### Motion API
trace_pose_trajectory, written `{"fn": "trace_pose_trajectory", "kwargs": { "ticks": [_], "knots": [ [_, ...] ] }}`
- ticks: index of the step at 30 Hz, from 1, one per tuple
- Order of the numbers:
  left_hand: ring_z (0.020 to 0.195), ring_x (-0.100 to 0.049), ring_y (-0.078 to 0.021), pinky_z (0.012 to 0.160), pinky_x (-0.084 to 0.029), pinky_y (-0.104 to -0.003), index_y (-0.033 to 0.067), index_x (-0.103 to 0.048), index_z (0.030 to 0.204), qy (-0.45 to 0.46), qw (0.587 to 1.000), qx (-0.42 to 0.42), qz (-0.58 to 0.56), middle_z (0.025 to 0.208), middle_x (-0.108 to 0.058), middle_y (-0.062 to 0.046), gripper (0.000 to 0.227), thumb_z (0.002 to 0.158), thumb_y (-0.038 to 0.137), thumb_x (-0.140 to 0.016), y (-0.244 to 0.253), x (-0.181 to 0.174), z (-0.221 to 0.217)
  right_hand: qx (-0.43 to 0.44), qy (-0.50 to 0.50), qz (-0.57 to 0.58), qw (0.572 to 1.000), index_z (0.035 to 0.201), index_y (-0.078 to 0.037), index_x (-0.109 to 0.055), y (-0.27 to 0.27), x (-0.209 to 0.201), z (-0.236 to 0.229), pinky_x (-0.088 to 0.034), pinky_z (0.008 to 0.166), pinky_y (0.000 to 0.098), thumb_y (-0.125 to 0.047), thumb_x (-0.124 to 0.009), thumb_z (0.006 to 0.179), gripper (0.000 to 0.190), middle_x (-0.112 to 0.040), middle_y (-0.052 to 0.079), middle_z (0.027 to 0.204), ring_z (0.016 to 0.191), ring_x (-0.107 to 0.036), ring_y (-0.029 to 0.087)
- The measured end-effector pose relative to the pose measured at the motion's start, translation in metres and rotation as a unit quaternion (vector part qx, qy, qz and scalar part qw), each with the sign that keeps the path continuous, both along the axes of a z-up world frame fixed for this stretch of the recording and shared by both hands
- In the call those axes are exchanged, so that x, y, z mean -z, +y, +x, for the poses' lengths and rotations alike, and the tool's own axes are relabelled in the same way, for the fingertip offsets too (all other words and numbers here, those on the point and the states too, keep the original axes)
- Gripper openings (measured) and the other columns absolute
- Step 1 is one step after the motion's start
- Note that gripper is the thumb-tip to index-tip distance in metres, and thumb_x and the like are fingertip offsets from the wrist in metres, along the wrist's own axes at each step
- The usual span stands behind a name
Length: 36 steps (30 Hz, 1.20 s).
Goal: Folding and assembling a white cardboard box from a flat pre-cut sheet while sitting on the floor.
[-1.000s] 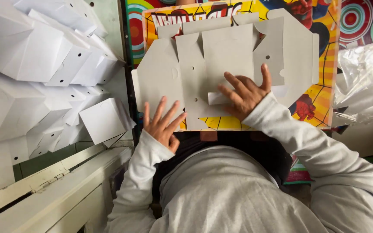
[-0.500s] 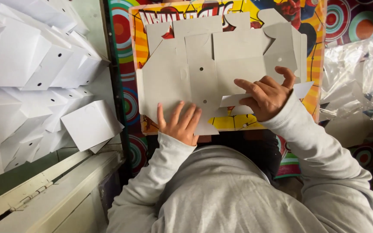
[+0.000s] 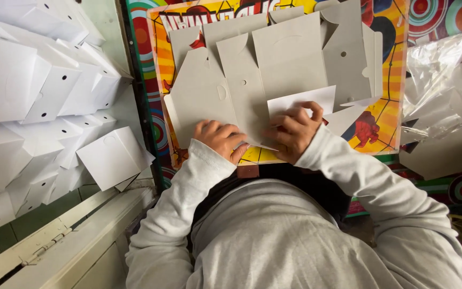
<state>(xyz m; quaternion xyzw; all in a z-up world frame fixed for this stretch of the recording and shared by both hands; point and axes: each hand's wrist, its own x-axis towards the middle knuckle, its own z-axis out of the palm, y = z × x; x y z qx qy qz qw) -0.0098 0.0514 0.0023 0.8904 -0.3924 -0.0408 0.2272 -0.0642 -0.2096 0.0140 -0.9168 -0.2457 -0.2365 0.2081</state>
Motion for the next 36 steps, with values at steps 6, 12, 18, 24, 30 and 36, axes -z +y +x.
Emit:
{"fn": "trace_pose_trajectory", "kwargs": {
  "ticks": [6, 12, 18, 24, 30, 36],
  "knots": [
    [0.095, -0.057, -0.0191, 0.092, -0.04, -0.046, 0.0288, -0.075, 0.101, -0.026, 0.999, 0.019, -0.032, 0.099, -0.062, 0.008, 0.024, 0.084, 0.046, -0.072, 0.005, 0.008, 0.013, 0.045, -0.015, 0.026, 0.999, 0.088, -0.022, -0.075, 0.01, 0.012, 0.008, -0.029, 0.106, 0.0557, -0.038, -0.07, 0.1, 0.02, -0.064, -0.001, 0.093, 0.092, -0.053, 0.023],
    [0.084, -0.058, -0.023, 0.077, -0.041, -0.04, 0.0187, -0.065, 0.086, -0.053, 0.993, -0.075, -0.068, 0.089, -0.057, 0.003, 0.034, 0.088, 0.052, -0.07, -0.006, 0.022, 0.022, 0.09, 0.005, 0.035, 0.995, 0.083, -0.018, -0.07, 0.019, 0.013, 0.018, -0.037, 0.1, 0.056, -0.035, -0.076, 0.098, 0.023, -0.063, 0.0, 0.087, 0.084, -0.053, 0.023],
    [0.104, -0.054, -0.0288, 0.081, -0.046, -0.042, 0.0299, -0.047, 0.153, -0.073, 0.984, -0.138, -0.087, 0.129, -0.051, -0.005, 0.07, 0.093, 0.065, -0.062, -0.018, 0.005, 0.022, 0.08, -0.004, -0.004, 0.997, 0.09, -0.024, -0.073, 0.028, 0.007, 0.021, -0.037, 0.1, 0.0593, -0.031, -0.072, 0.099, 0.011, -0.06, 0.001, 0.091, 0.088, -0.053, 0.024],
    [0.128, -0.049, -0.0348, 0.075, -0.046, -0.045, 0.0408, -0.068, 0.125, -0.121, 0.991, -0.059, -0.008, 0.139, -0.052, -0.004, 0.036, 0.098, 0.06, -0.055, -0.012, 0.014, 0.024, 0.036, -0.023, -0.039, 0.998, 0.096, -0.019, -0.072, 0.027, 0.005, 0.015, -0.035, 0.103, 0.0596, -0.024, -0.066, 0.103, 0.01, -0.063, 0.003, 0.095, 0.09, -0.054, 0.024],
    [0.14, -0.038, -0.0306, 0.085, -0.038, -0.049, 0.0467, -0.059, 0.14, -0.055, 0.992, -0.031, 0.106, 0.158, -0.042, -0.004, 0.052, 0.098, 0.073, -0.042, -0.008, -0.004, 0.025, 0.001, 0.014, -0.055, 0.998, 0.124, -0.021, -0.072, 0.011, 0.004, 0.006, -0.015, 0.115, 0.0704, -0.06, -0.048, 0.101, 0.052, -0.066, 0.006, 0.133, 0.114, -0.055, 0.027],
    [0.143, -0.037, -0.0302, 0.087, -0.037, -0.048, 0.0419, -0.06, 0.141, -0.072, 0.994, -0.045, 0.071, 0.161, -0.041, -0.005, 0.051, 0.098, 0.068, -0.047, -0.002, 0.004, 0.019, 0.033, 0.034, -0.039, 0.998, 0.13, -0.035, -0.072, 0.005, 0.023, 0.008, -0.021, 0.112, 0.0686, -0.073, -0.045, 0.093, 0.059, -0.06, 0.012, 0.144, 0.11, -0.055, 0.03]
  ]
}}
